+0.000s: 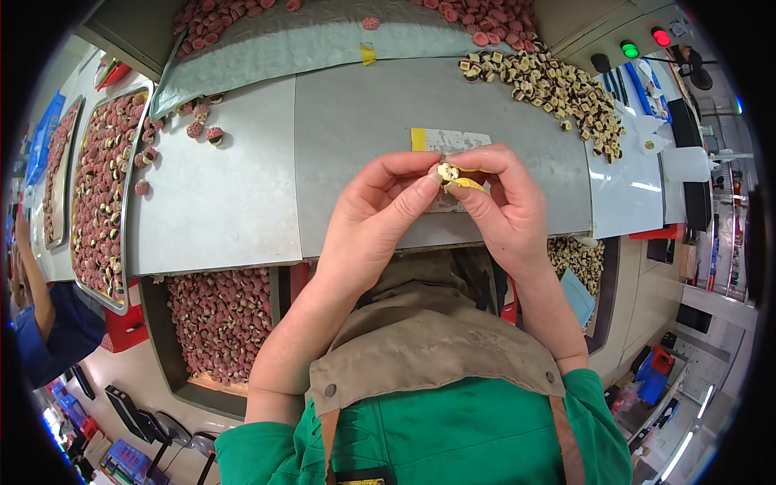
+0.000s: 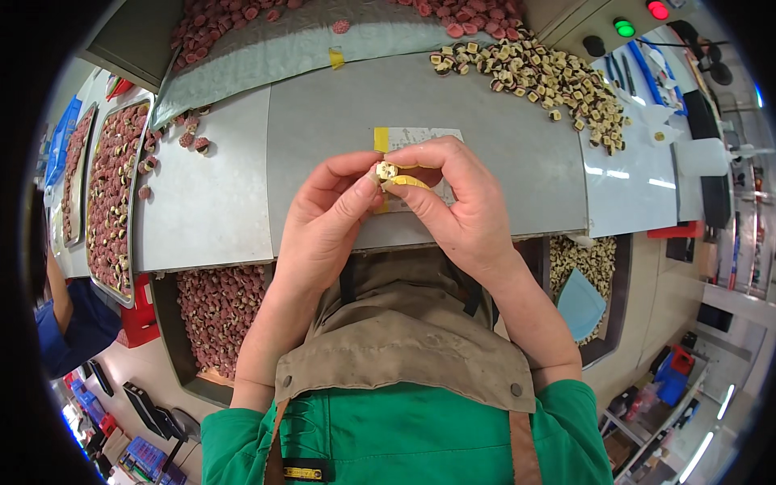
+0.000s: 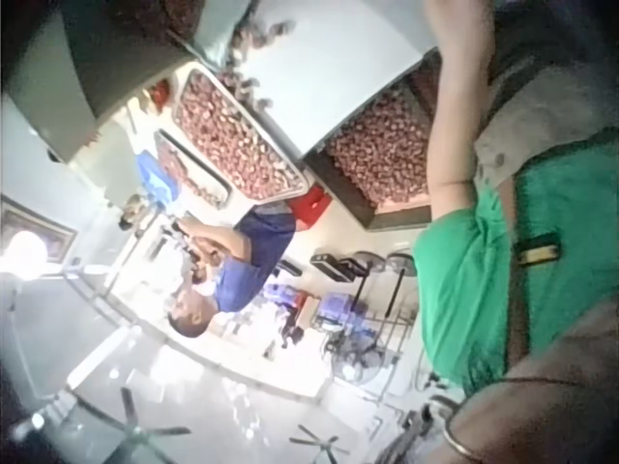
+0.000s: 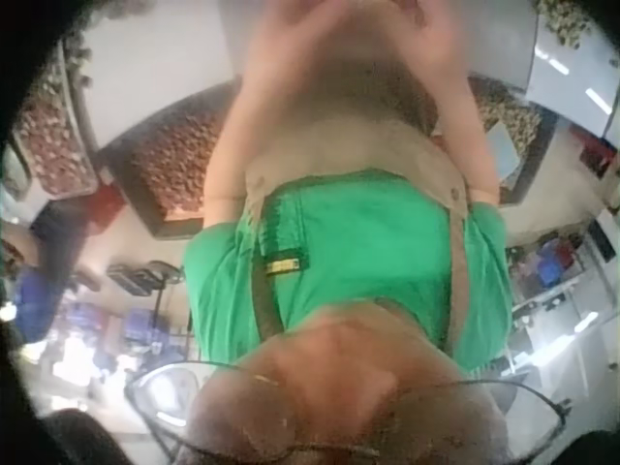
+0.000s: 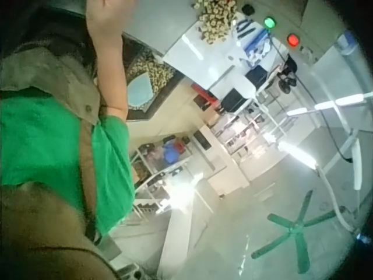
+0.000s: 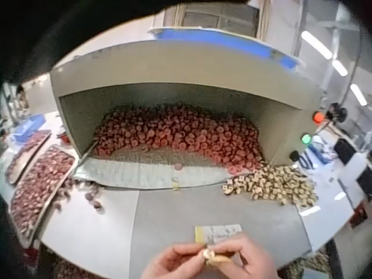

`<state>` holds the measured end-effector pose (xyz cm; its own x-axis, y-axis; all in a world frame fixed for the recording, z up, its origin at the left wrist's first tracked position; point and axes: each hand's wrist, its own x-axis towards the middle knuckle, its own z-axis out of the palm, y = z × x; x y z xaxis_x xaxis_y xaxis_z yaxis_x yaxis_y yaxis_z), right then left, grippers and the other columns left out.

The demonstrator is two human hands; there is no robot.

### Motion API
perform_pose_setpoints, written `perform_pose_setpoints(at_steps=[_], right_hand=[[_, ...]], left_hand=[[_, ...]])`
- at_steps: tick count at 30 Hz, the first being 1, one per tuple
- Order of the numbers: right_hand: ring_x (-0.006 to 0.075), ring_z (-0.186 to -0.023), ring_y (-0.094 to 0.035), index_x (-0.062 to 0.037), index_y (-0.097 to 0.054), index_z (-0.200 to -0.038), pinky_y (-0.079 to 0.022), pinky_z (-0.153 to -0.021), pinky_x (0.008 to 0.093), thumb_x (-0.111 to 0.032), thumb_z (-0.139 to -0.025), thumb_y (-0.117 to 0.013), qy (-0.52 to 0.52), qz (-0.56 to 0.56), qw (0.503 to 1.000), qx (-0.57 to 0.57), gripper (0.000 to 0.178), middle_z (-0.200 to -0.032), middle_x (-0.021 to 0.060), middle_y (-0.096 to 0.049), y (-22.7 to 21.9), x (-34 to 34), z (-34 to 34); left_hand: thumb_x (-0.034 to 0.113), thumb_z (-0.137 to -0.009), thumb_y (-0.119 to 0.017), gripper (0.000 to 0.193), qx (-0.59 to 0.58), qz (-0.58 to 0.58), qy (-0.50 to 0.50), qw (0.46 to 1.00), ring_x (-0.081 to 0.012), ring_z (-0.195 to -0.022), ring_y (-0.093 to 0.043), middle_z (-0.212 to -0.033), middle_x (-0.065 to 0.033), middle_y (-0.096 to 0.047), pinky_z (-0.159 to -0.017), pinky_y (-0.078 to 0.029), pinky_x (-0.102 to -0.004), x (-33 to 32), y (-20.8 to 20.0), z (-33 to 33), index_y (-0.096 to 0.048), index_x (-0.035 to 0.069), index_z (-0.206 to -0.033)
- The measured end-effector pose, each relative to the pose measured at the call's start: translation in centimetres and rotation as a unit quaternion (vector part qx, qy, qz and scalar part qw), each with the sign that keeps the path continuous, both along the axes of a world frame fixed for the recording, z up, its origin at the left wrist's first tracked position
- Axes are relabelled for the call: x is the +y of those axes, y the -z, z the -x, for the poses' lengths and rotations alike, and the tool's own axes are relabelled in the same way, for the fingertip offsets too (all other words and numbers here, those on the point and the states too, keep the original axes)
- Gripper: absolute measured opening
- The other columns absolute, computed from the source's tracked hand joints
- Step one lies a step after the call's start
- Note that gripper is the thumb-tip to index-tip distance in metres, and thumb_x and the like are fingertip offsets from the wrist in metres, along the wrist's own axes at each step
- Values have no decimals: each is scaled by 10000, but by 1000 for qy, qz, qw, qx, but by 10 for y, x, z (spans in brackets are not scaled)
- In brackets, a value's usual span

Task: The person dispenses adhesive from a squeeze bottle onto a cap, then repeatedly picks up figurine components, dips them in the adhesive, and attaches them together by hand.

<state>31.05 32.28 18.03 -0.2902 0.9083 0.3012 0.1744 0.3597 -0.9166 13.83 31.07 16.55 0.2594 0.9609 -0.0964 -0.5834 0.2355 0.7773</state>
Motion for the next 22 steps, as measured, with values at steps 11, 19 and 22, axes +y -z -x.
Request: perform_pose_setpoints(at_steps=[11, 19, 22], right_hand=[[149, -883, -567, -21, -578, -1081, -454, -796, 262, -113, -876, -669, 29, -121, 985, -118, 242, -998, 67, -583, -3, -1, 0], [163, -931, -540, -57, -576, -1156, -454, -786, 281, -279, -868, -689, 43, -155, 982, -97, 381, -1068, 74, -555, -4, 5, 8], [246, -1035, -526, -133, -554, -1232, -495, -845, 333, -302, -833, -721, -63, -157, 970, -176, 465, -1165, 86, -508, -2, 13, -5]], left_hand=[[87, -932, -605, 243, 29, -53, -60, 996, -103, -1016, -577, -1117, -58, -627, -895, -465, -249, -7, 3, -6, -607, -1, -1159], [135, -948, -588, 365, 2, -36, -19, 999, -146, -1065, -577, -1138, -87, -619, -937, -453, -296, -2, 5, -2, -508, 0, -1278], [162, -943, -596, 606, 8, -30, 18, 999, -163, -1103, -560, -1155, -101, -611, -963, -439, -311, 0, 0, 3, -269, 39, -1438]])
